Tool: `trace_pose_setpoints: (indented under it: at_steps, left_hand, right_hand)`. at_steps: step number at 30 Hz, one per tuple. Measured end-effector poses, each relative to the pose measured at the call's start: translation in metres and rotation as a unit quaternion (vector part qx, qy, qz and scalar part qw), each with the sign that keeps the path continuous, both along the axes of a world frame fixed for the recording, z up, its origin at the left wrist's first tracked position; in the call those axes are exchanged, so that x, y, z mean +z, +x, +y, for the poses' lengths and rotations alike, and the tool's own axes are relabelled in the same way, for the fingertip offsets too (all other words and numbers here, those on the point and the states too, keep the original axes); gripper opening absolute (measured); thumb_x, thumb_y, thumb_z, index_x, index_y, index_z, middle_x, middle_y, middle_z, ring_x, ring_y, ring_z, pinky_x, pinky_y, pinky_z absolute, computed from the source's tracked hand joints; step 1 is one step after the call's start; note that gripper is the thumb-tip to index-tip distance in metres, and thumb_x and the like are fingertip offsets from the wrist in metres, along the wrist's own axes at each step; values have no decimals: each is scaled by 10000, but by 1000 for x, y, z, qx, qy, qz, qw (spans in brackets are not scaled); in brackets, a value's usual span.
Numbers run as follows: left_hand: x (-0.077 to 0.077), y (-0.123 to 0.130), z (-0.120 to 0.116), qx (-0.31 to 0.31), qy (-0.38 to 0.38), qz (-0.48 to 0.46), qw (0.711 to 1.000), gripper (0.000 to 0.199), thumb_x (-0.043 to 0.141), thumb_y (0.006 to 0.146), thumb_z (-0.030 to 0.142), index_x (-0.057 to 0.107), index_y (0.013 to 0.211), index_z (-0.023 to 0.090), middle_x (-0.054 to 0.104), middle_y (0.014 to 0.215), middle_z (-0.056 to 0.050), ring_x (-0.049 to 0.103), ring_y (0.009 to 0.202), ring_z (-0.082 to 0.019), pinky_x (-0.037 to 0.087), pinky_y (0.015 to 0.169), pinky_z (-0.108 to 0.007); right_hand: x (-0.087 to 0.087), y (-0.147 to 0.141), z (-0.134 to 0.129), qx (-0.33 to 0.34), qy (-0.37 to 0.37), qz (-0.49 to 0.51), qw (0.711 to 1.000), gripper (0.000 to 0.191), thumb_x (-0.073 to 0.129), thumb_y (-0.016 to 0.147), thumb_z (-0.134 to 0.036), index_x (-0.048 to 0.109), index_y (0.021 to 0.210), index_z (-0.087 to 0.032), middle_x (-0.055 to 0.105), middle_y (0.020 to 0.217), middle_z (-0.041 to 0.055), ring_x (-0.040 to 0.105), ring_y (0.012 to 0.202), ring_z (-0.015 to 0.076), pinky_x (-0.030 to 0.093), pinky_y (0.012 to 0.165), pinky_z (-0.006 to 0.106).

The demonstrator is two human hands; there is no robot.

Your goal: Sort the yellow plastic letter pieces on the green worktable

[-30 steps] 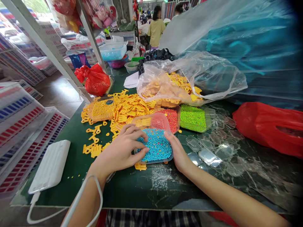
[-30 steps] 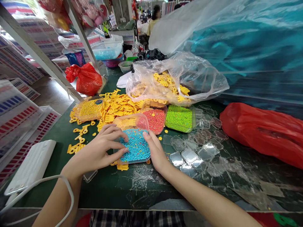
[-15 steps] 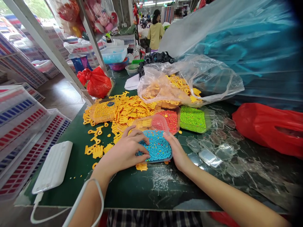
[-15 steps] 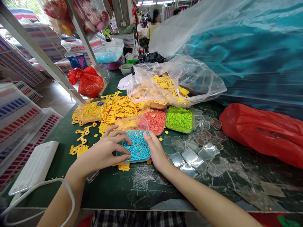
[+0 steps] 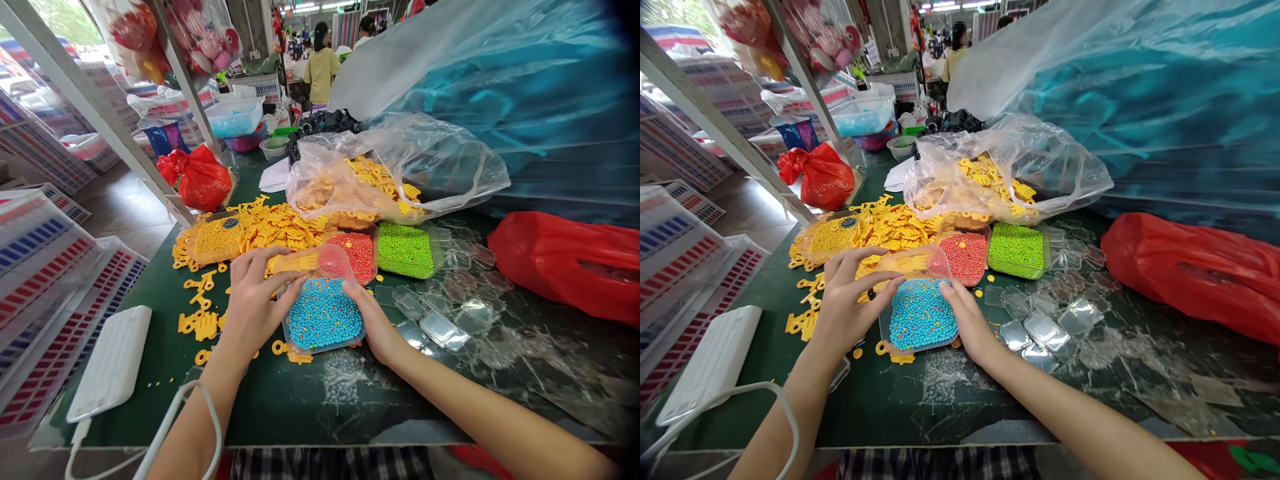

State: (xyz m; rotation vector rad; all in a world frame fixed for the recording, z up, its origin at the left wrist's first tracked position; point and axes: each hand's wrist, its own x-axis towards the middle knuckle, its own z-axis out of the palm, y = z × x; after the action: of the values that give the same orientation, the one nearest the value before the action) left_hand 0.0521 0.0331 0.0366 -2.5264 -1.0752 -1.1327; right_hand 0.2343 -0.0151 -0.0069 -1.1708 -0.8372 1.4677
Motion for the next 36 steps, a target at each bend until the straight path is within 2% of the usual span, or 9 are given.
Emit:
trace_pose_setpoints:
  at_steps: [2,4,10,14,21,25,29,36]
  left_hand:
    - [-3,2,0,19,3,2,1000,87,637,891,265,721,881,251,632,1170,-61,511,1075,-262,406,904,-478]
    - [-4,3,-1,26,2,5,1000,100,628,896,267,724,883,244,636,1175,-72,511,1071,-271,402,896,-490]
    - [4,4,-5,32,30,-49,998,86,635,890,231,708,918,267,672,1079,-39,550,1002,-241,405,868,-462]
    - [9,6,-8,2,43,-47,998,77,643,879,205,691,870,265,694,1013,-26,566,973,-231,406,862,-454]
    - [9,6,-8,-5,38,-45,998,76,635,887,208,682,870,265,713,923,-2,584,911,-205,400,853,-425]
    - [4,2,-3,-17,27,18,999,86,612,908,238,688,870,252,725,865,11,580,837,-190,377,866,-411]
    - [-1,0,-2,-2,14,112,994,137,602,912,263,696,812,257,723,891,14,571,871,-206,326,924,-436]
    - [-2,3,-8,-9,-31,167,985,154,620,889,242,694,755,255,701,943,14,562,902,-208,266,958,-455]
  right_hand:
    - [-1,-1,-3,24,-28,6,999,594,609,733,-684,656,1120,-236,504,524,-51,389,385,108,286,351,232]
    - [-1,-3,-5,33,-42,8,999,644,600,731,-696,636,1174,-230,463,486,-62,345,343,98,224,313,221]
    - [0,-5,-6,30,-49,0,998,624,610,694,-726,665,1031,-203,424,455,-74,352,327,90,243,287,212]
    - [-1,-5,-4,22,-39,-2,999,612,617,691,-718,655,1032,-211,428,465,-74,346,329,87,238,284,212]
    - [-3,-4,-5,28,-34,-19,999,583,580,727,-718,646,1015,-215,447,519,-59,358,361,84,235,301,204]
    - [2,-3,-5,44,-28,-29,998,591,566,758,-676,616,1106,-200,441,533,-59,360,388,87,238,330,200]
    - [8,-4,-5,52,-13,-44,998,583,546,775,-643,591,1161,-208,433,553,-54,347,404,94,251,347,215]
    - [12,-6,-10,60,-22,-69,996,598,514,780,-661,547,1170,-209,464,632,-33,389,447,107,315,368,222]
